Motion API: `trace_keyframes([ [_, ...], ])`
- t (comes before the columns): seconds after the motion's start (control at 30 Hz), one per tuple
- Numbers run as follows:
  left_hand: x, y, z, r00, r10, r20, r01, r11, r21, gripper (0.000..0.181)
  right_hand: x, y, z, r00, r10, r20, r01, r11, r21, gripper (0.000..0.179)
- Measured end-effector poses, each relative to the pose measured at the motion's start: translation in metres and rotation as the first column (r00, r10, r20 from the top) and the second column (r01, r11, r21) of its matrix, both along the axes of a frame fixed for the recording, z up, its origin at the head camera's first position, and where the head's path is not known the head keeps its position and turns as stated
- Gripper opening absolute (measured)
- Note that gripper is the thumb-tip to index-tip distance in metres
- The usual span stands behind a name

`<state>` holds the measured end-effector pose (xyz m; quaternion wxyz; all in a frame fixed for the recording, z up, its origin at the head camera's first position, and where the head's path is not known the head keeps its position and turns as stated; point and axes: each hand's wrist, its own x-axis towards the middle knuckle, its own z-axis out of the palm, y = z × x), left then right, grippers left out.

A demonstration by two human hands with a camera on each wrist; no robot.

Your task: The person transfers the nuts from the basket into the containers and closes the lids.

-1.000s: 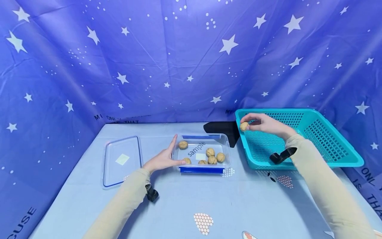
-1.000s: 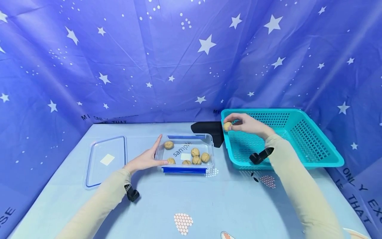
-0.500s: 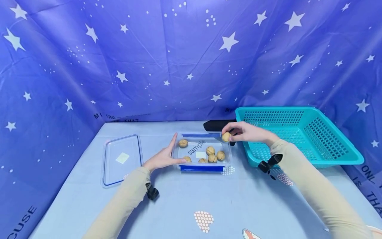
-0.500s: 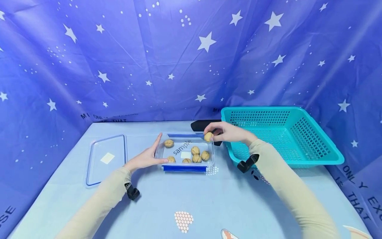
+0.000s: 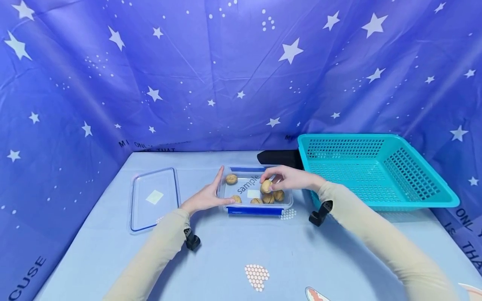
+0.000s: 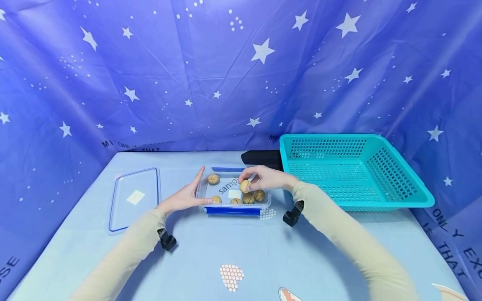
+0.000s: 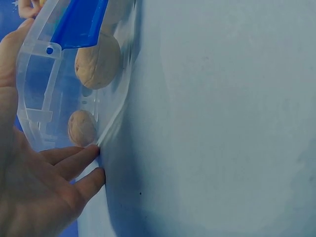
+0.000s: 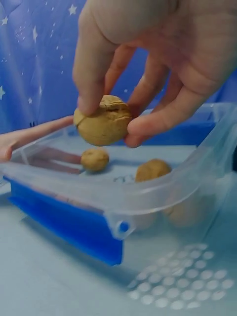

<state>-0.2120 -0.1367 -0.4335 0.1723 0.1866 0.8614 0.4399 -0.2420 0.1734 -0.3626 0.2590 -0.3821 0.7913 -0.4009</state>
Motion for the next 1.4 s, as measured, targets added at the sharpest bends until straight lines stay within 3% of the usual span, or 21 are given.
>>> trace_keyframes([
  [0.27,0.002,0.001,0.001,1.0,0.015,-0.008,-0.015,0.999,0.033,0.117,0.003,-0.005,-0.003,0.996,-0.086,0.039,0.086,0.996,-0.012,0.037],
  [0.6,0.002,-0.001,0.002,0.998,0.04,-0.053,-0.04,0.999,0.01,0.118,0.008,-0.011,-0.002,0.994,-0.107,-0.015,0.107,0.993,-0.04,0.031],
  [0.9,0.001,-0.027,0.001,0.988,0.129,-0.08,-0.121,0.988,0.095,0.099,0.013,-0.03,-0.011,0.996,-0.09,-0.015,0.09,0.996,0.014,0.031],
  [1.1,0.003,-0.053,0.003,0.97,0.229,-0.082,-0.211,0.96,0.187,0.09,0.016,-0.047,-0.017,0.995,-0.079,-0.064,0.079,0.997,-0.006,0.03],
  [1.23,0.008,-0.077,0.002,0.952,0.298,-0.071,-0.275,0.933,0.232,0.088,0.019,-0.063,-0.024,0.996,-0.07,-0.046,0.067,0.996,-0.057,0.03],
  [1.4,0.018,-0.105,0.002,0.915,0.397,-0.066,-0.357,0.877,0.322,0.083,0.024,-0.08,-0.032,0.996,-0.075,-0.041,0.071,0.993,-0.091,0.027],
])
